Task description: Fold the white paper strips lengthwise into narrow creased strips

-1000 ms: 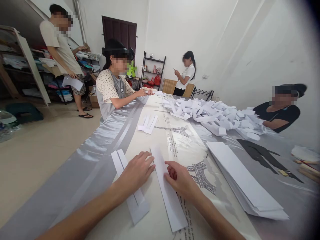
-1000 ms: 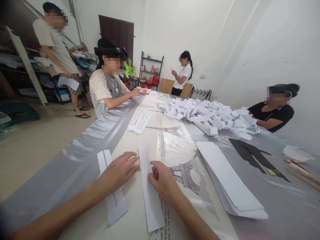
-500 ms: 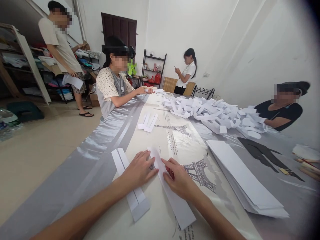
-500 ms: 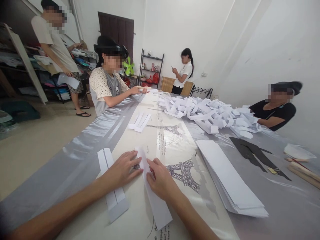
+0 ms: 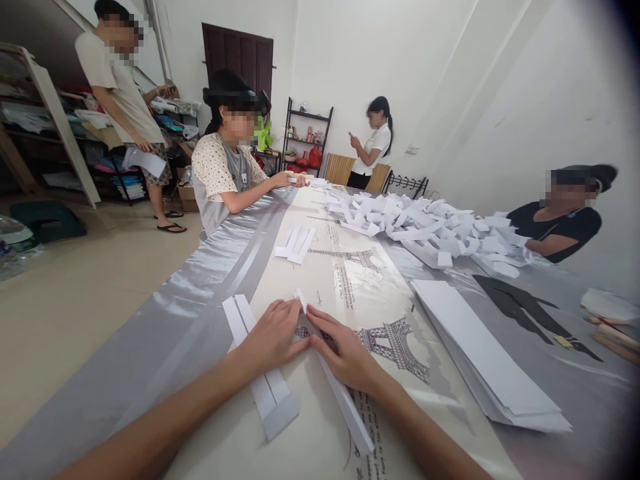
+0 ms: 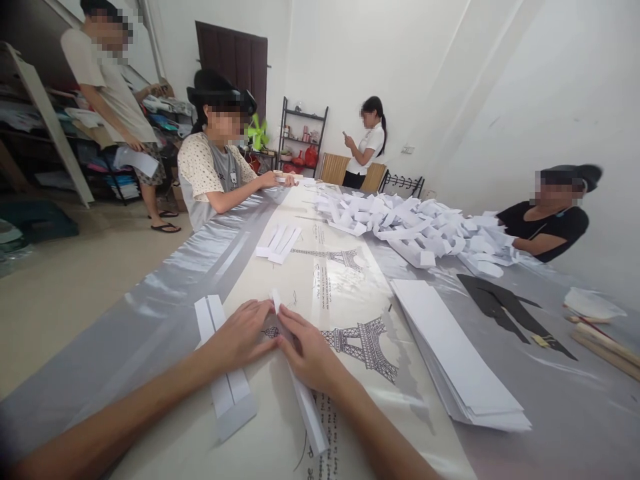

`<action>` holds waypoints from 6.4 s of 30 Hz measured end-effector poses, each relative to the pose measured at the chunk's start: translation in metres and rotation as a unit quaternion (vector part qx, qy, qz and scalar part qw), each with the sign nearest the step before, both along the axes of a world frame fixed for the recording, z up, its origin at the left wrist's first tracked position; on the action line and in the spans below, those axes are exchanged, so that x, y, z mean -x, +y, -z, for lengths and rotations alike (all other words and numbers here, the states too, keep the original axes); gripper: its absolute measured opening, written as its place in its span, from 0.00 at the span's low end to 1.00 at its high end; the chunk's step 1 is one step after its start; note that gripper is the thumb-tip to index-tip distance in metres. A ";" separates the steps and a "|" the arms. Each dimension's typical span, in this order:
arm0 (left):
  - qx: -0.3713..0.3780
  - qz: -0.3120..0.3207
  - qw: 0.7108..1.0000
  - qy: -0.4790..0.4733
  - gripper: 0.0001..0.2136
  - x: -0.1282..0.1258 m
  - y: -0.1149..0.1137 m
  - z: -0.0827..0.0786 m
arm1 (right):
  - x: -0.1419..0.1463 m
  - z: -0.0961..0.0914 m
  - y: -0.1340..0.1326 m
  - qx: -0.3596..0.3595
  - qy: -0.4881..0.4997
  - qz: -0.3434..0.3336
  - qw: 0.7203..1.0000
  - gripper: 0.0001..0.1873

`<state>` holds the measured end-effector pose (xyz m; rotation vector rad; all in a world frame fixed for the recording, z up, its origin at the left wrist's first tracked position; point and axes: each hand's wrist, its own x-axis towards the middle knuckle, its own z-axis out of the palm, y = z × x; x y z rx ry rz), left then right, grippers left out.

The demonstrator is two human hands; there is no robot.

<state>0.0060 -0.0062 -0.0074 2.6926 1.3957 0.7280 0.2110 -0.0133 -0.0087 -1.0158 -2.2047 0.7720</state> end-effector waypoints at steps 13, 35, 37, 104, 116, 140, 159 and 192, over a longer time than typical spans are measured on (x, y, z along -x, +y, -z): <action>-0.001 0.004 1.000 0.007 0.12 0.014 0.005 -0.003 | 0.002 0.000 -0.003 -0.079 -0.108 -0.011 0.991 0.28; -0.061 0.024 0.992 0.110 0.23 0.005 0.010 0.020 | 0.003 0.003 -0.002 -0.118 -0.136 -0.020 0.984 0.29; -0.065 0.014 0.990 0.123 0.23 0.004 0.010 0.020 | 0.003 0.003 -0.002 -0.129 -0.136 -0.021 0.982 0.30; 0.047 -0.068 0.994 0.067 0.34 -0.022 0.009 0.016 | -0.040 0.027 -0.126 -0.300 -0.175 0.096 0.933 0.41; 0.034 -0.059 0.996 0.065 0.33 -0.019 0.010 0.013 | -0.047 0.022 -0.122 -0.329 -0.228 0.039 0.916 0.39; 0.063 -0.064 0.994 0.062 0.31 -0.017 0.010 0.008 | -0.045 -0.025 -0.112 -0.247 -0.275 -0.022 0.929 0.17; 0.059 -0.072 0.994 0.061 0.28 -0.015 0.011 0.006 | -0.021 0.017 -0.064 -0.325 -0.307 0.063 0.892 0.21; -0.017 0.264 0.963 0.045 0.12 -0.012 0.008 -0.007 | -0.038 0.024 -0.122 -0.461 -0.257 0.123 0.840 0.08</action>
